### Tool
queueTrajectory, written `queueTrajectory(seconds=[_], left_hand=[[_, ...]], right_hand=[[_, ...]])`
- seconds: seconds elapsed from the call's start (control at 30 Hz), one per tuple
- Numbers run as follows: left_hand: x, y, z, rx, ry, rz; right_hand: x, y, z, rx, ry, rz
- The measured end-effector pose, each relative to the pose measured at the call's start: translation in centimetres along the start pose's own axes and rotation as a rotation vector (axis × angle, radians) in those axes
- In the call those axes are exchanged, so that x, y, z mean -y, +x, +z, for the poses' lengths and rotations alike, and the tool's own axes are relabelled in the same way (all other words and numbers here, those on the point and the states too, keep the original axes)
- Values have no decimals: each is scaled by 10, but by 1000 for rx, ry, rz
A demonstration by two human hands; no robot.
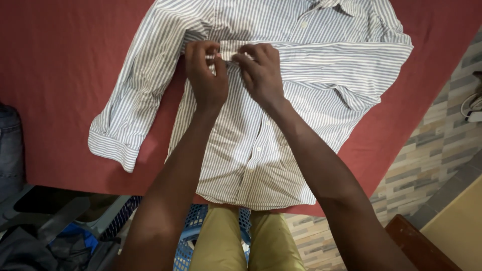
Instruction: Folding a striped button-down shirt and a pair of patterned shorts on a bed.
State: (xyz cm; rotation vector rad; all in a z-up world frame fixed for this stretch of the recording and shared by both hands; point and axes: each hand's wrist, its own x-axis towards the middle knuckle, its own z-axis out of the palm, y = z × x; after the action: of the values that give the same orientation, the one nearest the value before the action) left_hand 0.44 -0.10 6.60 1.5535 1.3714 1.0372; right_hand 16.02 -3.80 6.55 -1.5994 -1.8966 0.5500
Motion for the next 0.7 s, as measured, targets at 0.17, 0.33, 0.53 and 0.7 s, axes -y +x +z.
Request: queueTrajectory(seconds=[0.17,0.33,0.53,0.7], left_hand=[[6,-5,-3,81,100,-51],[1,5,-1,202,256,-283],[32,0,1,399,-90,-6],[39,15,-18,375,-58,111]], right_hand=[[9,-10,-11,11,-83,-30],[-63,-54,-35,-142,231,409],[-100,-62,-101,-118,-415,235],[-153,-89,-130,-182,-36,279]])
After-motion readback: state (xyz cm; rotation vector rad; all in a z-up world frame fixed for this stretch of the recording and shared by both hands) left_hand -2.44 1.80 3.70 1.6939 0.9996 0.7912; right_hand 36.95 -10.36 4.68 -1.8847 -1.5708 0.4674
